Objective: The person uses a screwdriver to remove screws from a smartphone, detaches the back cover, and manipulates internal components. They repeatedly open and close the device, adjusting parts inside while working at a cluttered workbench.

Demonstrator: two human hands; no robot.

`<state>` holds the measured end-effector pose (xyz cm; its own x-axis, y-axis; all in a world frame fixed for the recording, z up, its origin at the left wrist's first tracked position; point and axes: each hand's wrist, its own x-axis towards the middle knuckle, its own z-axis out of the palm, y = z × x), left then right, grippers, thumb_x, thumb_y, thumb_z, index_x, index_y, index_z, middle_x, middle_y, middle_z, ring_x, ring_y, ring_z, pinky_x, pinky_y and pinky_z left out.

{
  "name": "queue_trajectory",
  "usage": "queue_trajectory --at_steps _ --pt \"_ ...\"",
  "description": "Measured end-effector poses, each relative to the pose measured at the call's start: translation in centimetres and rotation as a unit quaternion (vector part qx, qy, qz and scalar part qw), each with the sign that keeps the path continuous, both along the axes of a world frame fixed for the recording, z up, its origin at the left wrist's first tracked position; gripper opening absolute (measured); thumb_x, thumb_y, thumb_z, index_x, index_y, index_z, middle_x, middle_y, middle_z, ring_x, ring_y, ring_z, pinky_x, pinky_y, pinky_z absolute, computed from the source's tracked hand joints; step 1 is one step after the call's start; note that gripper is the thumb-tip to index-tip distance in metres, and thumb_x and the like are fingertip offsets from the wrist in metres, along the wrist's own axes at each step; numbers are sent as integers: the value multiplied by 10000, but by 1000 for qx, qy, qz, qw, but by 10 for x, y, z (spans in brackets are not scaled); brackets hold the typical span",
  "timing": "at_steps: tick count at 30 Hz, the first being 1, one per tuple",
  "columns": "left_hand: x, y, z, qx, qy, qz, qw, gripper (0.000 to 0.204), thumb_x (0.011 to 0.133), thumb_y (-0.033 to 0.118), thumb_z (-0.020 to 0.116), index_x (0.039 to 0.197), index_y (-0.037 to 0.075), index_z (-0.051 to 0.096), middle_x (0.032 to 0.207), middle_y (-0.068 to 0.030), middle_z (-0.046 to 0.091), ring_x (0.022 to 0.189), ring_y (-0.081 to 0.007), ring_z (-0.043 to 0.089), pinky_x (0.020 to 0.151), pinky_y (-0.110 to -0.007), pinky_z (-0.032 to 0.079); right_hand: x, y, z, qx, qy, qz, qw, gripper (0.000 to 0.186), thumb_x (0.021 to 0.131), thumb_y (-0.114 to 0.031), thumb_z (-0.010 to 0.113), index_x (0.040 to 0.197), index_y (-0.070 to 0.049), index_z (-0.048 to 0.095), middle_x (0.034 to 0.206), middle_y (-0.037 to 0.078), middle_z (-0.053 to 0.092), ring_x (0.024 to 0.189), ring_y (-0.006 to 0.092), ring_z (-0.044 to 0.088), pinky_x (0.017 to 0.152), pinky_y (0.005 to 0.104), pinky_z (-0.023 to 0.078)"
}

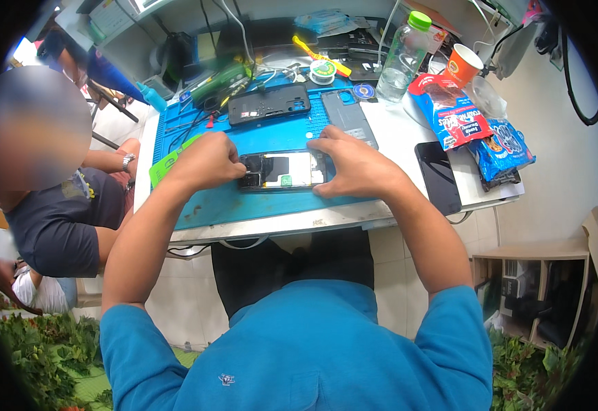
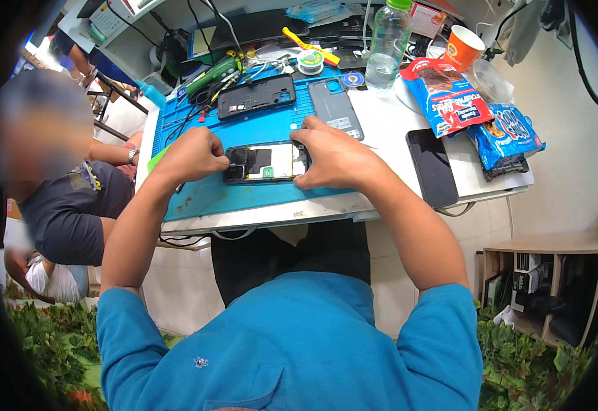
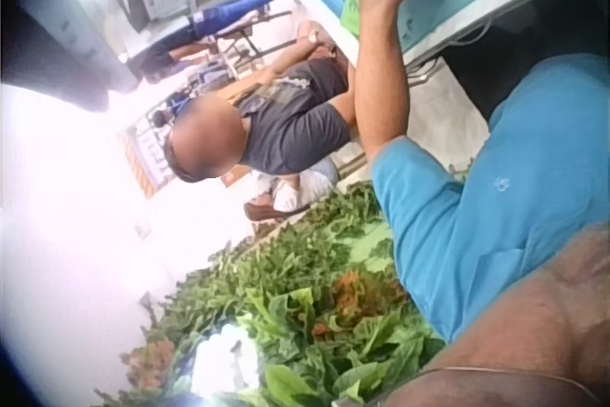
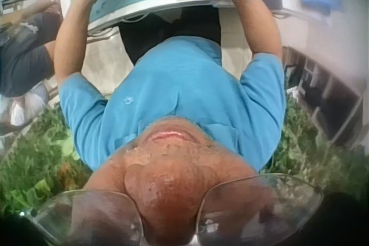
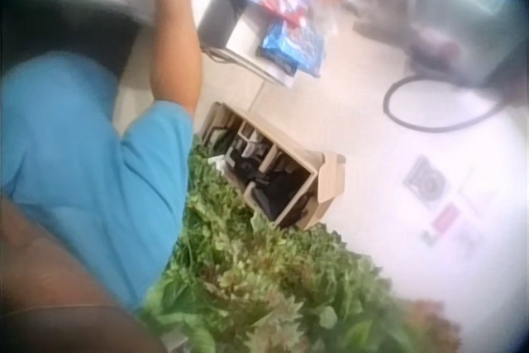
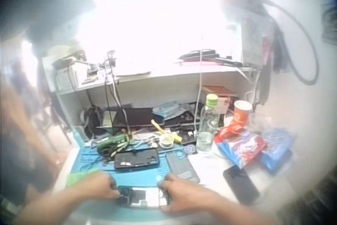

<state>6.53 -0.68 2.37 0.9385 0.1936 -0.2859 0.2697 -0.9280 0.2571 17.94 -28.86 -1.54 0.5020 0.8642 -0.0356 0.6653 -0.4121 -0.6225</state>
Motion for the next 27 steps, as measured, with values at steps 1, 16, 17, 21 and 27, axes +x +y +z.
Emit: queue_trajectory --at_steps 1,16,17,21,27 --pt "0 1 -1 -7 7 5 1000 236 790 216 786 856 -6 835 819 -266 744 792 -417 746 781 -476 597 0 0 0 2 1 0 1000 865 741 -289 906 1474 77 628 1426 249 604 1315 413 655 1154 443 523" --pt "2 3 -11 16 -30 -21 999 261 778 225 798 836 -29 804 718 -229 698 674 -346 711 677 -439 560 0 2 4 -12 10 -5 1000 869 731 -280 905 1480 67 632 1401 212 617 1309 382 661 1136 439 534" --pt "2 1 -11 12 -18 -14 1000 271 786 239 809 849 -25 811 761 -243 713 710 -368 720 703 -450 569 1 1 4 -14 10 -6 1000 867 731 -279 901 1480 66 632 1396 208 618 1307 380 662 1135 439 535" --pt "0 18 -7 -95 30 31 995 276 857 253 825 900 -19 828 759 -169 744 678 -271 705 655 -395 566 0 2 3 -9 1 -5 1000 856 742 -286 919 1483 39 637 1412 213 610 1299 394 654 1126 446 529" --pt "-13 37 -12 -246 25 67 967 224 926 200 810 975 -15 846 741 -57 741 607 -127 674 575 -289 548 1 3 5 -15 6 -5 1000 856 728 -284 910 1467 56 646 1371 204 625 1280 387 665 1119 449 537"
